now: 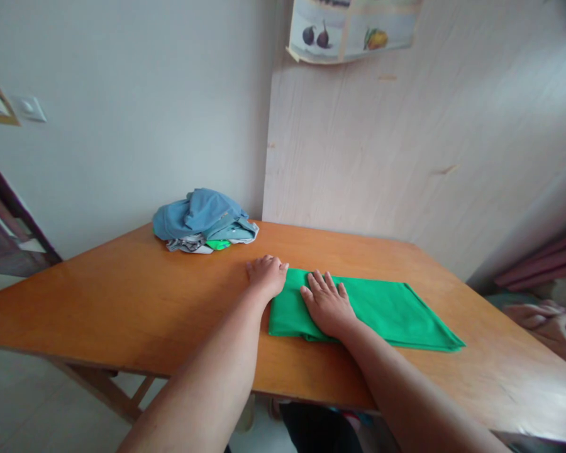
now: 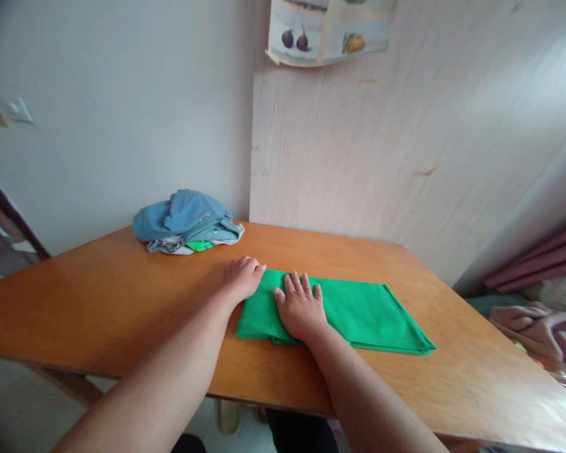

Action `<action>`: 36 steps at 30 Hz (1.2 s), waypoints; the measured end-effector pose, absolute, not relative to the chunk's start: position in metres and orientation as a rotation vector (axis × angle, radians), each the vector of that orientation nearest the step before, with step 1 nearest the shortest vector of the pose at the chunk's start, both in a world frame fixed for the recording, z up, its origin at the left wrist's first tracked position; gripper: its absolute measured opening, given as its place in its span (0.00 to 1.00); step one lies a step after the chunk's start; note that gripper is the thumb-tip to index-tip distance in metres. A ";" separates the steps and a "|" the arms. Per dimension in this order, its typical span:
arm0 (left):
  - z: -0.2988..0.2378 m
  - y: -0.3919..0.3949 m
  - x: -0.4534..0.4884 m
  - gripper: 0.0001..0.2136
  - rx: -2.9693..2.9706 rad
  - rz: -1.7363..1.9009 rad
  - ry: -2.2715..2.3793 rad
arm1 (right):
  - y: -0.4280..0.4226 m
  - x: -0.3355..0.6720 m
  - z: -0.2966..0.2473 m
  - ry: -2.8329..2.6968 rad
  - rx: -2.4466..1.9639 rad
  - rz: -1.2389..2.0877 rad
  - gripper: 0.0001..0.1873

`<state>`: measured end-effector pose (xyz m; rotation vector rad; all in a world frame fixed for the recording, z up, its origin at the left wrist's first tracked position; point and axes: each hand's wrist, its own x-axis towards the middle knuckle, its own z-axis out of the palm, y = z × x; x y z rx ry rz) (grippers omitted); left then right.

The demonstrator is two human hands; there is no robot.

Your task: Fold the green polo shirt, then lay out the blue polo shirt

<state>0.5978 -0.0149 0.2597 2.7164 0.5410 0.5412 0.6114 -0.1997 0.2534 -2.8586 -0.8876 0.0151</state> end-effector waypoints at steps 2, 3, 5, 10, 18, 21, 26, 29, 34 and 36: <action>0.266 -0.020 0.593 0.13 2.711 0.616 0.495 | -0.199 0.611 0.254 -0.888 -2.855 0.015 0.37; 0.270 -0.024 0.591 0.12 2.710 0.648 0.463 | -0.199 0.611 0.255 -0.886 -2.852 0.017 0.37; 0.276 -0.036 0.587 0.13 2.685 0.704 0.353 | -0.199 0.610 0.256 -0.883 -2.846 0.025 0.37; 0.276 -0.067 0.580 0.16 2.512 0.606 0.008 | -0.202 0.612 0.260 -0.886 -2.743 0.023 0.33; 0.269 -0.071 0.580 0.19 2.625 0.319 -0.120 | -0.234 0.625 0.267 -0.595 -2.098 -0.099 0.22; 0.269 -0.072 0.580 0.20 2.683 0.336 -0.204 | -0.252 0.612 0.268 -0.611 -2.082 -0.110 0.17; 0.268 -0.078 0.575 0.24 2.824 0.259 -0.199 | -0.274 0.588 0.269 -0.684 -2.071 -0.063 0.16; 0.267 -0.081 0.571 0.28 2.861 0.200 -0.171 | -0.287 0.586 0.269 -0.631 -2.062 -0.084 0.19; 0.267 -0.081 0.568 0.34 2.871 0.140 -0.167 | -0.301 0.604 0.270 -0.560 -2.216 -0.167 0.22; 0.266 -0.080 0.568 0.37 2.874 0.134 -0.188 | -0.300 0.610 0.269 -0.622 -2.347 -0.215 0.23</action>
